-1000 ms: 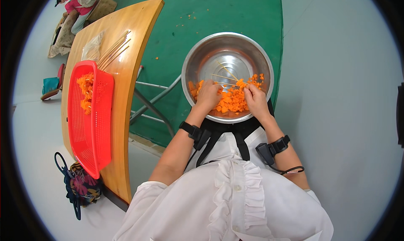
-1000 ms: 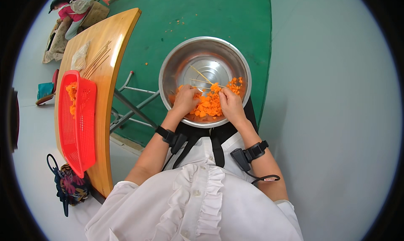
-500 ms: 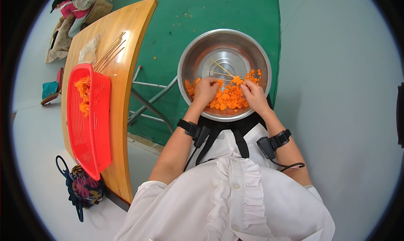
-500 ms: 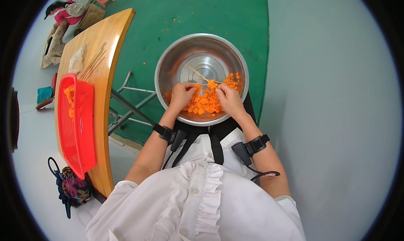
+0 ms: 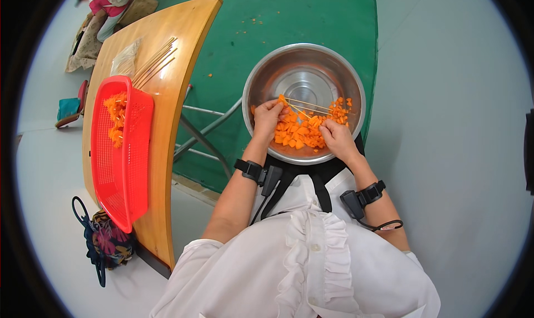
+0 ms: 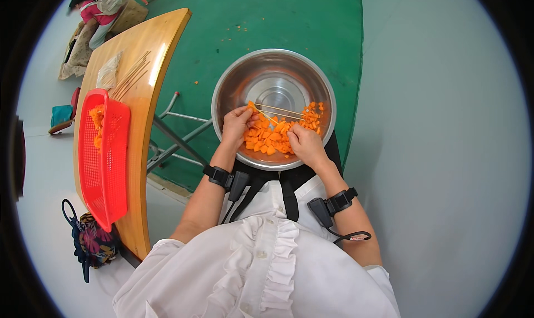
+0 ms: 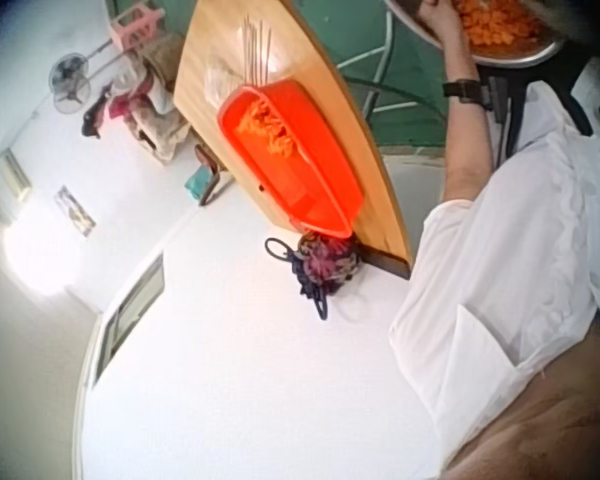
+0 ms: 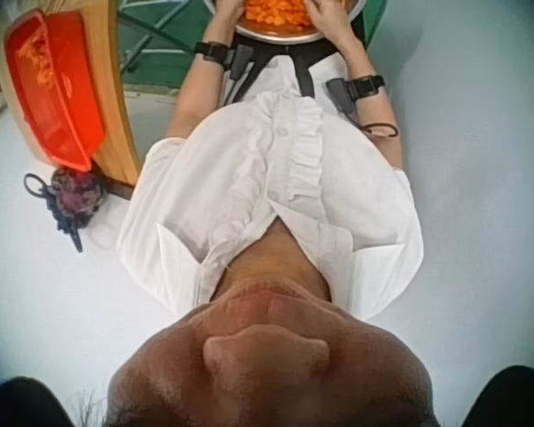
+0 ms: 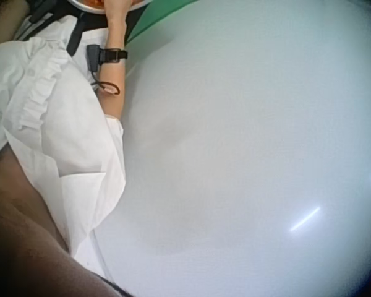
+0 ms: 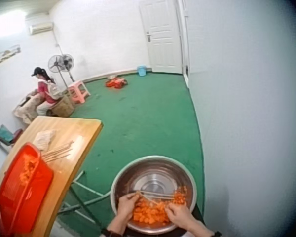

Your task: Skewering small orange pieces of food onto wooden sticks and placing them on a red tray.

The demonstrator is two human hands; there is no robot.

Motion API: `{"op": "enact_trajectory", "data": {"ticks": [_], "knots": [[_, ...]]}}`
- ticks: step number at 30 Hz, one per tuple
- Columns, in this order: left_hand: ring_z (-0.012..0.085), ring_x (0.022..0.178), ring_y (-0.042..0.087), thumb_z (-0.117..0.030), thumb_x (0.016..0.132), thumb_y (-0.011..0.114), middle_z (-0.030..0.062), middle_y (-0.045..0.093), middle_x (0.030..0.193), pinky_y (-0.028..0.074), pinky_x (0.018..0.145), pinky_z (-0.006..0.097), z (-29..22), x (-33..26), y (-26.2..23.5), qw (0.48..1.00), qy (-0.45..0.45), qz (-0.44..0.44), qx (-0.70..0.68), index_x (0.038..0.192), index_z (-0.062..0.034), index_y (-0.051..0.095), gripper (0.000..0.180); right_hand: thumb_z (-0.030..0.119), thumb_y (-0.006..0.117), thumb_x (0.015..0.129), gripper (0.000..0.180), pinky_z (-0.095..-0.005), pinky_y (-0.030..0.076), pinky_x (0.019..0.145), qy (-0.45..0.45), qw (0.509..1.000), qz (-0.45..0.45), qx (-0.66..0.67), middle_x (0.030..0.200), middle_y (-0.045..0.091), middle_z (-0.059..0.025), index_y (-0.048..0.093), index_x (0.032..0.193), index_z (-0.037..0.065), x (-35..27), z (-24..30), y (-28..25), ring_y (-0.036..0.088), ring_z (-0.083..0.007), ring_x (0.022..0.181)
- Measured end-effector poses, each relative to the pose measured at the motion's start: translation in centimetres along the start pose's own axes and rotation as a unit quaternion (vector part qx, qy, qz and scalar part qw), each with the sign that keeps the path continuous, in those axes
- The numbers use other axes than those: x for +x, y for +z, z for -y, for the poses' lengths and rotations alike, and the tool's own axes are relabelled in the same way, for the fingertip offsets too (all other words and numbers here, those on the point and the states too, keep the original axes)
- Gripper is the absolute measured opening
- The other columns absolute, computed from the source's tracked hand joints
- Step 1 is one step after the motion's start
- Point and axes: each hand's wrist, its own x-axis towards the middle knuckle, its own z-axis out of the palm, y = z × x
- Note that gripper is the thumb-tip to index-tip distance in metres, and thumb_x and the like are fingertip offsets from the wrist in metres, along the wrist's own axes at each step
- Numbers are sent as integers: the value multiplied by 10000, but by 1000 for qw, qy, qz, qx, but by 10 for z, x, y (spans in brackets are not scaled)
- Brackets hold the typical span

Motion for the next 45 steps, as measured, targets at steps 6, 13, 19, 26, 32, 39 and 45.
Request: {"op": "enact_trajectory", "data": {"ticks": [6, 13, 19, 26, 32, 39, 45], "knots": [[77, 611, 564, -59, 846, 534, 78, 630, 758, 446, 529, 166, -1, 1, 0, 1000, -1, -1, -8, 981, 54, 591, 185, 166, 496, 832, 206, -340, 403, 545, 5, 1000, 8, -16, 615, 517, -161, 506, 740, -18, 0, 0, -1, 513, -254, 558], [90, 639, 576, -42, 851, 520, 81, 625, 786, 458, 546, 173, -1, 2, -1, 1000, 8, 6, 2, 992, 51, 583, 180, 201, 480, 825, 232, -435, 419, 561, 4, 1000, 1, -19, 622, 545, -199, 502, 705, 4, 0, 3, -1, 552, -372, 618], [94, 650, 576, -31, 848, 517, 70, 615, 784, 457, 554, 185, 4, 3, 1, 993, 62, -29, 91, 984, 57, 589, 177, 198, 482, 818, 226, -430, 430, 556, 2, 1000, 4, -20, 609, 548, -196, 510, 699, 7, -2, 8, -2, 556, -366, 603], [83, 638, 572, -23, 837, 517, 51, 621, 746, 455, 561, 196, 10, 6, -1, 964, 130, -51, 224, 959, 56, 614, 175, 182, 497, 806, 197, -424, 439, 548, -10, 999, -10, -34, 601, 555, -181, 526, 699, 19, -3, 5, 1, 562, -357, 591], [93, 627, 586, -37, 807, 539, 60, 639, 727, 470, 591, 224, 2, -1, 1, 934, 136, -52, 326, 954, 42, 629, 190, 141, 523, 809, 173, -355, 417, 520, -28, 999, -9, -43, 603, 538, -167, 521, 721, -8, -4, 4, 1, 544, -296, 548], [116, 654, 607, -44, 793, 559, 91, 653, 769, 484, 629, 232, 11, 3, 1, 904, 247, -117, 330, 962, 34, 627, 199, 154, 519, 817, 184, -381, 414, 524, -27, 997, -22, -64, 605, 537, -178, 512, 715, 2, -4, 4, 2, 549, -323, 569], [146, 685, 627, -35, 788, 565, 113, 655, 797, 499, 644, 253, 8, 1, 0, 925, 214, -92, 299, 971, 40, 621, 205, 151, 517, 819, 174, -390, 414, 526, -31, 996, -31, -72, 600, 534, -176, 511, 726, 4, -4, 2, 4, 543, -342, 573]]}}
